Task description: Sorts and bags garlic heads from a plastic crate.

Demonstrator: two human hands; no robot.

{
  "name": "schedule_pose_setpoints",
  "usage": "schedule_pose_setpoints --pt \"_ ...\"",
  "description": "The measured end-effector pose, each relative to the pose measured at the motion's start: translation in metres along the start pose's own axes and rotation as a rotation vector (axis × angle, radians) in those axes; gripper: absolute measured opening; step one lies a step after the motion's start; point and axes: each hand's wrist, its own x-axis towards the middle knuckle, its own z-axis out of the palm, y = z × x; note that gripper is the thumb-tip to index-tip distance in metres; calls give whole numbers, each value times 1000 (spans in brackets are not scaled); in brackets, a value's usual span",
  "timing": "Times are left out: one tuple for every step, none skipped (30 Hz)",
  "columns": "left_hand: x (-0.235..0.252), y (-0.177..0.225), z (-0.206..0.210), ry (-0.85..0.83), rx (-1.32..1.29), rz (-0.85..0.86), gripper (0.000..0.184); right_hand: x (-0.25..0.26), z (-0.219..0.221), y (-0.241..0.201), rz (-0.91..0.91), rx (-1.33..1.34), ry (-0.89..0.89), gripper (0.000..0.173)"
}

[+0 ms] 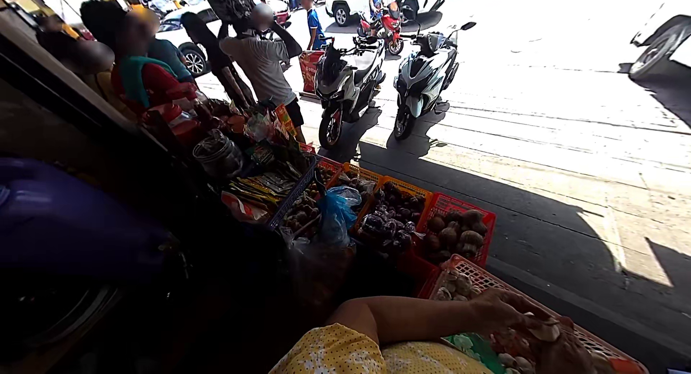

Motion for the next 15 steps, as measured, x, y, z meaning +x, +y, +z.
schedule_pose_setpoints --pt "1 -1 0 1 -10 -1 25 2 1 2 -35 -7 32 43" --pt "2 -2 0 3 -5 1 25 5 1 4 -60 2 58 48" --pt "2 -2 -1 8 11 1 25 8 0 6 -67 0 70 51" --pt "2 -2 -1 17 27 0 26 8 0 7 -66 -8 75 53" --pt "2 -2 0 23 30 0 25 6 1 5 -49 -22 72 52" --pt "3 -2 0 26 20 5 24 3 2 2 -23 -42 59 49" --pt "4 -3 0 19 -4 9 23 1 2 1 -1 -48 50 45" --pt "5 -3 0 10 -35 11 22 2 1 3 38 -62 38 40" --pt "5 -3 -1 2 -69 4 21 3 0 5 94 -74 22 34" --pt "6 -2 -1 -8 -101 -6 21 4 -2 6 143 -72 -15 30" --pt "7 -1 -2 -22 -110 -20 20 5 -5 6 196 -57 -73 29" --pt "7 2 -4 -35 -88 -29 20 8 -8 7 234 -50 -122 27" --pt "6 4 -5 -45 -35 -27 21 8 -10 8 254 -54 -144 22" --pt "5 7 -6 -61 32 -17 22 9 -10 9 265 -36 -149 17" --pt "6 6 -9 -81 106 9 23 11 -11 13 279 7 -152 15"
